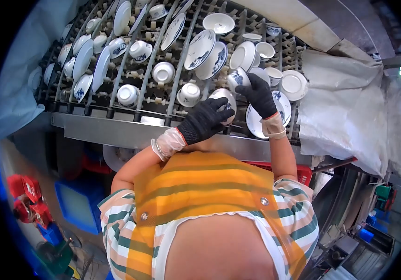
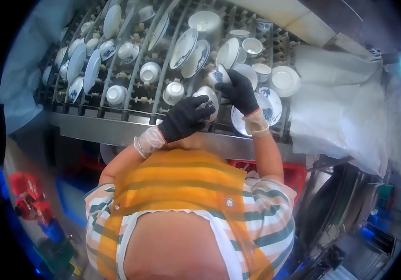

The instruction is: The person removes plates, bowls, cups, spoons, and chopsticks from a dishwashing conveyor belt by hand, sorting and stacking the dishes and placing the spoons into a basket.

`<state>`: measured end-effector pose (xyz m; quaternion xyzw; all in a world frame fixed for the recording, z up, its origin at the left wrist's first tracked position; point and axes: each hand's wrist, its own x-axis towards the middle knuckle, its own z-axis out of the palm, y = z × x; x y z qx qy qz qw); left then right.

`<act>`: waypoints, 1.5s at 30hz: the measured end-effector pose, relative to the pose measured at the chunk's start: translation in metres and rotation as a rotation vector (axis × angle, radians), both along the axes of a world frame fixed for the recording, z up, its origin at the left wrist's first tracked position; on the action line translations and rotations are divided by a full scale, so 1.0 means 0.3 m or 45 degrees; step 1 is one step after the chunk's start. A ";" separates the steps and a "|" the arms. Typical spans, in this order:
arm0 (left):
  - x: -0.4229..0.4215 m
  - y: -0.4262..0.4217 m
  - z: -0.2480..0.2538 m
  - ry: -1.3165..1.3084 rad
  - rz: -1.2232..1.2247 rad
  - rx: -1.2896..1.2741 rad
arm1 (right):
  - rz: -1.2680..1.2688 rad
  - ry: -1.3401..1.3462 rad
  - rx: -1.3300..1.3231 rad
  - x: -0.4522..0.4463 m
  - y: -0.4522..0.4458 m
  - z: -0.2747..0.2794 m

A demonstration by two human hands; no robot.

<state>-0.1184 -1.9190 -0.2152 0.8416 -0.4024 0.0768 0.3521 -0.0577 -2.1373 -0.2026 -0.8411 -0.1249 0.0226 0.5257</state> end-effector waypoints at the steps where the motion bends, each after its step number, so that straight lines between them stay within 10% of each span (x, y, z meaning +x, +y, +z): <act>1: 0.012 -0.019 0.005 -0.011 -0.003 -0.005 | 0.040 0.202 0.223 0.024 0.013 0.035; 3: 0.031 -0.050 0.001 -0.189 0.049 0.204 | 0.054 0.411 0.474 0.076 0.052 0.039; 6: 0.035 -0.121 -0.163 -0.351 0.055 0.408 | -0.259 -0.712 -0.366 0.162 0.073 0.020; 8: 0.061 -0.129 -0.142 -0.301 0.038 0.408 | -0.303 -0.972 -0.339 0.266 0.089 0.072; 14: 0.101 -0.158 -0.085 -0.162 0.050 0.578 | 0.007 -1.199 -1.220 0.633 0.152 -0.051; 16: 0.103 -0.159 -0.115 -0.199 0.064 0.451 | 0.189 -0.618 -1.350 0.705 0.172 -0.077; 22: 0.138 -0.113 0.013 -0.320 0.326 0.148 | 0.013 -0.226 -0.225 0.934 0.110 -0.093; 28: 0.235 -0.124 -0.086 -0.126 0.221 0.733 | 0.518 -0.119 -0.978 0.774 -0.123 -0.015; 31: 0.235 -0.169 -0.115 0.048 0.307 0.802 | 0.075 -0.178 -1.127 0.739 -0.155 -0.090; 45: 0.213 -0.136 -0.143 0.245 0.321 0.324 | -0.674 -0.350 -0.628 1.003 -0.232 -0.247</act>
